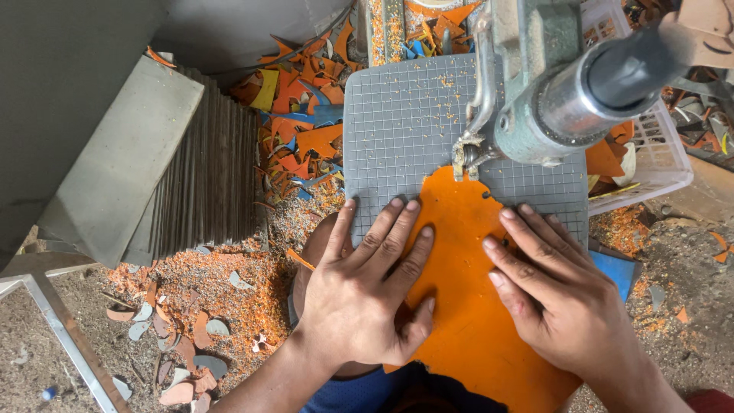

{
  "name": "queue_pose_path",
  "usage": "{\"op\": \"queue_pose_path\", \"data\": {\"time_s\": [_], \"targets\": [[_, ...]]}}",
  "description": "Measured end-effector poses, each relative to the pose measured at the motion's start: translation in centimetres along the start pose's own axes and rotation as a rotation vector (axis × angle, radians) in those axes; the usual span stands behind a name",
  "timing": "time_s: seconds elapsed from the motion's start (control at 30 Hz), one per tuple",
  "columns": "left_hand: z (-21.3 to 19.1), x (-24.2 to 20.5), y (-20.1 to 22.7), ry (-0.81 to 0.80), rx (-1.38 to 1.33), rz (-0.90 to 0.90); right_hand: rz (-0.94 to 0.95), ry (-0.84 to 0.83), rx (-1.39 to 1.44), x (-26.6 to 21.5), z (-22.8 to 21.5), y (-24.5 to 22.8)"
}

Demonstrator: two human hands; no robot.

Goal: The person uses a vertical cutting machine to cut an orange plastic sheet into a complex shape. They guide the sheet with both hands along a marked path, rotating it as needed to follow the design. The cut piece is separated from the main sheet and placed aside.

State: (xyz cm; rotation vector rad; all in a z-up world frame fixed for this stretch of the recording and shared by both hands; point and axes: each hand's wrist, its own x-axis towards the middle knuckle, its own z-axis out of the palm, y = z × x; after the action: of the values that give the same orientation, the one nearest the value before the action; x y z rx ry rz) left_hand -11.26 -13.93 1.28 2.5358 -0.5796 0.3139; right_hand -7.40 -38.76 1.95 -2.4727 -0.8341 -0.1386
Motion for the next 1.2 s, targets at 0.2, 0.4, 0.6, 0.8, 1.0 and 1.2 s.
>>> {"op": "queue_pose_path", "data": {"time_s": [0.2, 0.4, 0.6, 0.8, 1.0, 1.2], "targets": [[0.5, 0.3, 0.4, 0.026, 0.020, -0.034, -0.019, 0.002, 0.017, 0.6, -0.2, 1.1], [0.6, 0.7, 0.5, 0.051, 0.014, -0.054, -0.039, 0.015, 0.027, 1.3, -0.3, 1.6], [0.8, 1.1, 0.8, 0.085, 0.014, -0.083, -0.069, -0.020, 0.024, 2.1, -0.6, 2.3], [1.2, 1.2, 1.4, 0.106, 0.039, -0.124, -0.019, -0.054, -0.180, 0.7, -1.2, 1.9], [1.4, 1.5, 1.5, 0.108, 0.048, -0.141, 0.116, -0.107, -0.444, -5.2, 0.3, -2.0], [1.7, 1.8, 1.3, 0.092, 0.056, -0.149, 0.136, 0.083, -0.218, -5.9, 1.4, -1.5]]}}
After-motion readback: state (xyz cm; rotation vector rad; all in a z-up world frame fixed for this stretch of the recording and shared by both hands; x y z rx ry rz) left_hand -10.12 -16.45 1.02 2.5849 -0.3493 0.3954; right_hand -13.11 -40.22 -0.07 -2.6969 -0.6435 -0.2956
